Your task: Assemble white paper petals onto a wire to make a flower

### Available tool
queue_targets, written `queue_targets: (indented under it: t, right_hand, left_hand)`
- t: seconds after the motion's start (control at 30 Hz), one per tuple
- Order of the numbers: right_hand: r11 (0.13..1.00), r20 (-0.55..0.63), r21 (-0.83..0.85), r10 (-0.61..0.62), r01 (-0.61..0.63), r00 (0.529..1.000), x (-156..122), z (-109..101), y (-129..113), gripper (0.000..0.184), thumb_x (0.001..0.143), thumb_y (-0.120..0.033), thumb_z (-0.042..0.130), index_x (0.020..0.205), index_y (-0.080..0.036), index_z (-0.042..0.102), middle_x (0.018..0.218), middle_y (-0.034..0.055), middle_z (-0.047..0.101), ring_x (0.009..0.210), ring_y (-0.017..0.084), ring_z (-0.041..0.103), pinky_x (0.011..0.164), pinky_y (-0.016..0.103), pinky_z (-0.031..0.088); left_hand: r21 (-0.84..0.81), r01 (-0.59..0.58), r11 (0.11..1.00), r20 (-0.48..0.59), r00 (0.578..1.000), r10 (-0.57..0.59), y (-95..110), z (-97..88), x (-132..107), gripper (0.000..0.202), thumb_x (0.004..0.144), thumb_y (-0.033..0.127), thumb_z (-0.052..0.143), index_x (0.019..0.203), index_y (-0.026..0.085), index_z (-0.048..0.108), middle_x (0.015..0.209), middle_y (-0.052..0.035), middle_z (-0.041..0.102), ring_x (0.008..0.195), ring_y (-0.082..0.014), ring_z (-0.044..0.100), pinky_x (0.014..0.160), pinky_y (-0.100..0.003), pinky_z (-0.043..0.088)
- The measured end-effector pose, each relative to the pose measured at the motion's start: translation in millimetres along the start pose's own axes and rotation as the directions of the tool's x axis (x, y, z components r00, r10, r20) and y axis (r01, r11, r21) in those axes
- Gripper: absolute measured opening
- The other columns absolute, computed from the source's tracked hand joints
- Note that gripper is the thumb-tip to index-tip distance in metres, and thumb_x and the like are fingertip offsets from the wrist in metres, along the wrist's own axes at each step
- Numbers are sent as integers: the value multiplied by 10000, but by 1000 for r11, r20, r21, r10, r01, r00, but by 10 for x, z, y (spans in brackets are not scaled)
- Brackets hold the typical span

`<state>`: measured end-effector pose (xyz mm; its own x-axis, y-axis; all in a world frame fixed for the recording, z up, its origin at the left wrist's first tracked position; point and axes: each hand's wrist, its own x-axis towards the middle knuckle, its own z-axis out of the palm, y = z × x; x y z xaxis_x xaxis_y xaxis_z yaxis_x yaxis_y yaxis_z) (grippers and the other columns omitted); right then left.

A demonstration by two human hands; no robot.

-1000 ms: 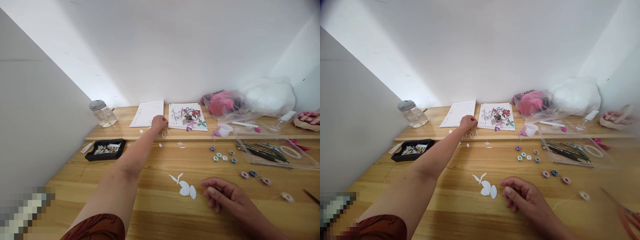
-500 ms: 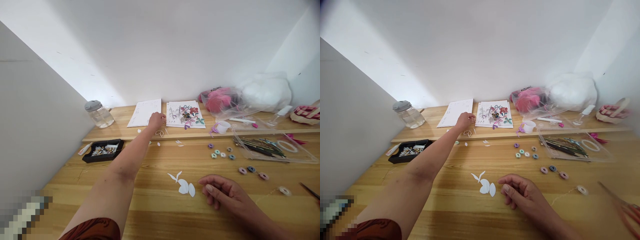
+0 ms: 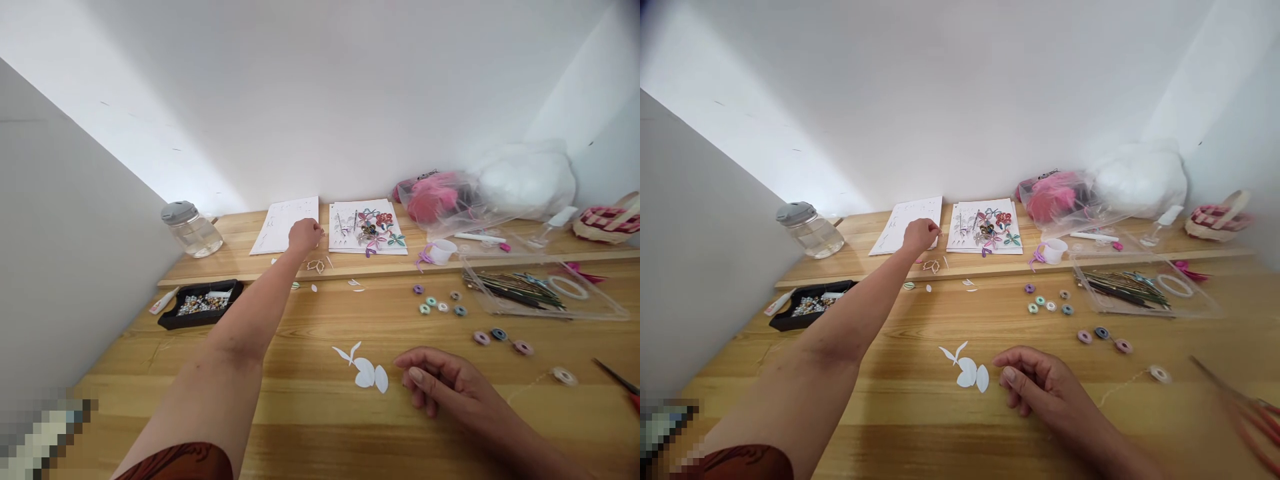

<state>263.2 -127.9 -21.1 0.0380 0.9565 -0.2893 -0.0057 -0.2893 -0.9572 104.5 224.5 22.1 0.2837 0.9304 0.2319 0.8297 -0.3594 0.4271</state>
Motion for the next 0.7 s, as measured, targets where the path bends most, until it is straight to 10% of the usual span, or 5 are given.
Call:
queue_targets:
  t: [0.33, 0.7]
  right_hand:
    - [1000, 70, 1, -6, 6, 998, 23, -42, 37, 434, 817, -562, 619, 1026, -185, 667, 792, 31, 611, 634, 131, 582, 545, 248, 467]
    - [1000, 86, 19, -21, 20, 996, 49, -69, 86, 418, 838, -534, 614, 1040, -170, 648, 802, 28, 616, 637, 122, 584, 548, 242, 464]
  left_hand:
    - [-26, -84, 996, 3, 996, 84, 360, 298, -116, 127, 815, 263, 574, 834, 216, 691, 890, -48, 717, 856, -197, 616, 753, -300, 460]
    - [-83, -84, 993, -20, 996, 82, 261, 277, -254, 255, 807, 360, 613, 1011, 212, 652, 930, -47, 701, 880, -206, 620, 767, -304, 454]
